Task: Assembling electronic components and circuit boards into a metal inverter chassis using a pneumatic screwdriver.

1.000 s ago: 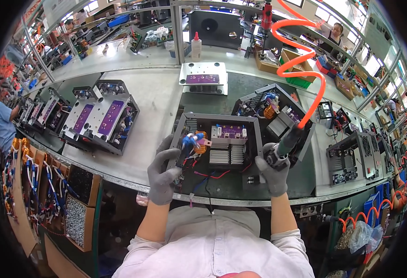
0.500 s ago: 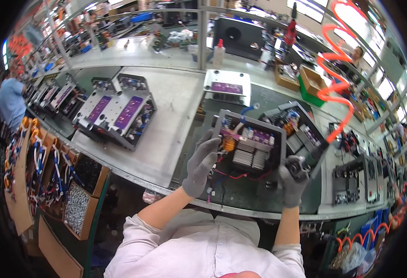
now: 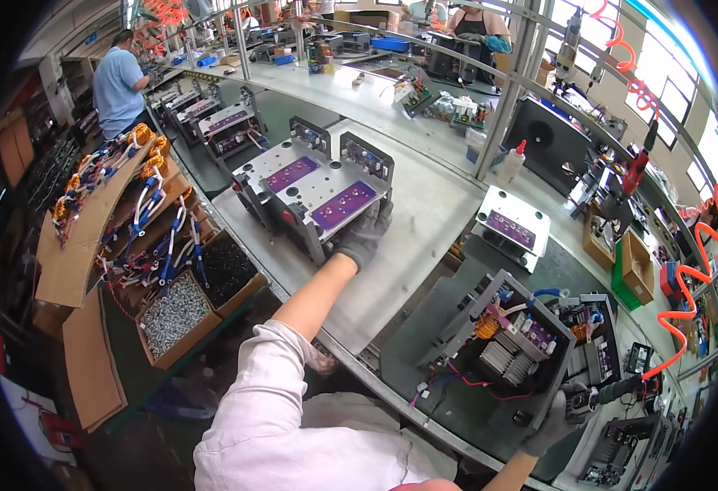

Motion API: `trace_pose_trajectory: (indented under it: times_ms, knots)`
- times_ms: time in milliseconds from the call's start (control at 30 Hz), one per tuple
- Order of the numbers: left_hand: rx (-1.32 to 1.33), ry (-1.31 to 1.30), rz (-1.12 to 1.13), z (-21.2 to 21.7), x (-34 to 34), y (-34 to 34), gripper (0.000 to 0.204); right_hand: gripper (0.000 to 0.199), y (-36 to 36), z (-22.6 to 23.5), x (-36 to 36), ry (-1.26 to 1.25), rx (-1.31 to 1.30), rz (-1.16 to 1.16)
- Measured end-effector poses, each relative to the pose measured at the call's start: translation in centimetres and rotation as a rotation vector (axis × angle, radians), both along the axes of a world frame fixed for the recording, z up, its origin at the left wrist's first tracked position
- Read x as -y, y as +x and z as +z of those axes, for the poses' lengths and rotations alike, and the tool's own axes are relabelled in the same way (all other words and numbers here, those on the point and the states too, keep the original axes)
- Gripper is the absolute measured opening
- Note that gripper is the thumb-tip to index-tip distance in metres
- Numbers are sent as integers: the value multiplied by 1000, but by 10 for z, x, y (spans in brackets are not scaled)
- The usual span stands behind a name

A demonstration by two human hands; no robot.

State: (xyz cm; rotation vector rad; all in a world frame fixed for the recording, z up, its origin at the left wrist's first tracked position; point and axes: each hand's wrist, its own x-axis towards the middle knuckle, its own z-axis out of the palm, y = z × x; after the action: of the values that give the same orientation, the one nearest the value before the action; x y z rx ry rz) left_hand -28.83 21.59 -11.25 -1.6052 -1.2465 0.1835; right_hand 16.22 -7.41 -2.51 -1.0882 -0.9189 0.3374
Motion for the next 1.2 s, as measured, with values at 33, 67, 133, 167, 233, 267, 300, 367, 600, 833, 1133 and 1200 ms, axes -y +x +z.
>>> trace_pose_trajectory:
  times_ms: [33, 67, 133, 167, 233, 267, 300, 367, 600, 833, 1133, 1200]
  knots:
    - [19, 7, -39, -1, 3, 5, 46, 39, 3, 1, 3, -53, 50, -26]
    - [-31, -3, -45, 5, 4, 4, 46, 39, 2, 2, 3, -57, 54, -61]
    - [19, -41, -59, 6, -1, -2, 46, 38, 7, -4, 3, -52, 74, -47]
    - [11, -63, -64, 6, -4, -6, 46, 38, 7, -4, 3, -38, 88, -35]
    - [56, -96, -84, 6, -7, -18, 47, 38, 1, -3, 4, -32, 69, -39]
    - [25, -127, -47, 6, -10, -25, 48, 39, -3, -4, 3, -42, 35, -46]
    - [84, -181, -77, 13, -8, -27, 49, 39, -6, -4, 5, -55, 0, -63]
    - [100, -139, -99, 16, -9, -41, 50, 41, -13, -2, 8, -48, 0, -90]
    - [570, -347, -149, 54, 5, -64, 34, 35, -40, 11, 12, 7, 11, -133]
    - [773, -772, -80, 81, 72, 8, 39, 30, -38, 23, 17, -15, 10, -117]
    - [831, -1049, 9, 47, 101, 7, 47, 34, -35, 8, 17, 11, 12, -100]
    - [830, -1080, 23, 36, 102, 0, 39, 38, -35, 7, 21, 25, 27, -69]
